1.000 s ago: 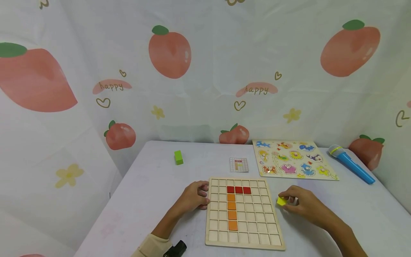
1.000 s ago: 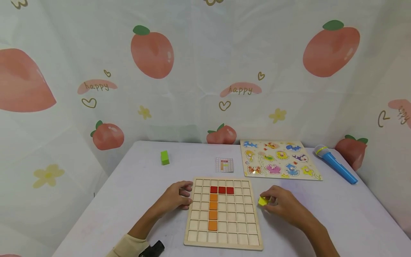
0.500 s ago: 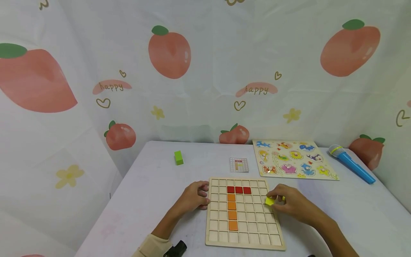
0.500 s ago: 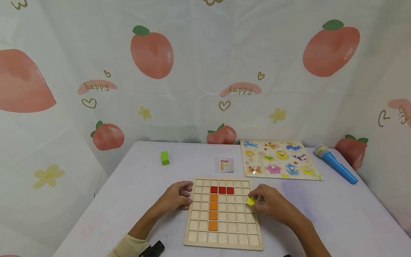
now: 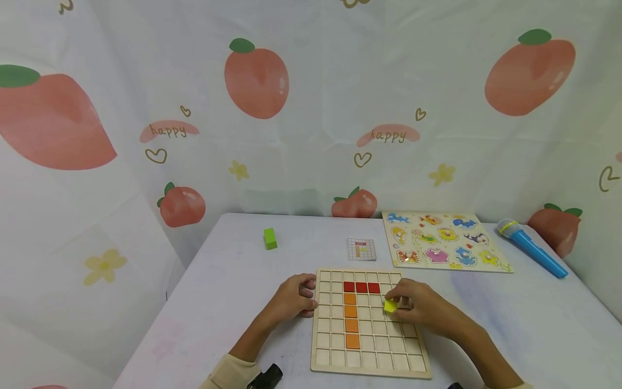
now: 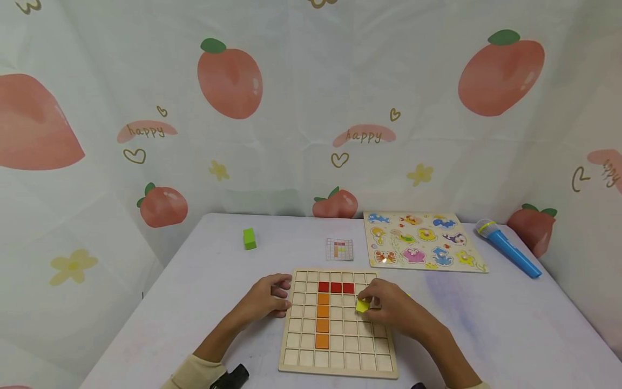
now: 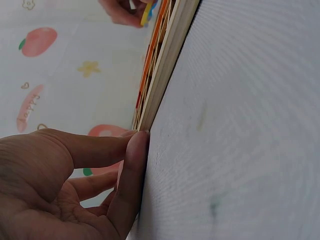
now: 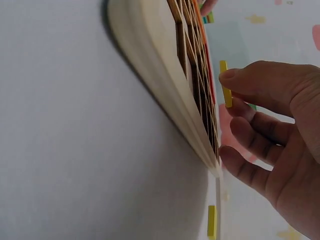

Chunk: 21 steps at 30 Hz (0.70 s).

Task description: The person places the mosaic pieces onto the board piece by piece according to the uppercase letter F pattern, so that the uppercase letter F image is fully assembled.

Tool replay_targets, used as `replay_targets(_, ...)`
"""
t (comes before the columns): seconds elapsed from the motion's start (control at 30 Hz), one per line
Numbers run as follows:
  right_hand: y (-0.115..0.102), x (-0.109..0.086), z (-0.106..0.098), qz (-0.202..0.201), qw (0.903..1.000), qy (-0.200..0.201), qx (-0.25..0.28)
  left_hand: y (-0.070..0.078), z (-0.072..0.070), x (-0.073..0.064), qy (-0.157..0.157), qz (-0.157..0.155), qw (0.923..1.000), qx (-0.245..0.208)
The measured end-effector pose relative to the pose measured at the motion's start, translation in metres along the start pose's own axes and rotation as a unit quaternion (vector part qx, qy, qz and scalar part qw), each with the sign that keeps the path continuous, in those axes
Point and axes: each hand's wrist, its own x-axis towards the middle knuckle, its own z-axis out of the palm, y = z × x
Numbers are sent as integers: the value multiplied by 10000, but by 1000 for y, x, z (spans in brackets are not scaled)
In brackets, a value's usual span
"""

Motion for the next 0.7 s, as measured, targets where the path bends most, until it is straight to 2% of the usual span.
replay_targets(0.2, -5, 8, 6, -136, 9994, -164, -266, 1, 0, 0, 4, -30, 10000, -17)
replay_targets(0.5, -12, 16, 14, -425, 9978, -177, -473, 1, 1, -1, -6, 24, 10000, -43)
replay_targets(0.7, -15, 19, 17, -579, 9971, -222, -451, 3, 1, -2, 11, 0, 10000, -65)
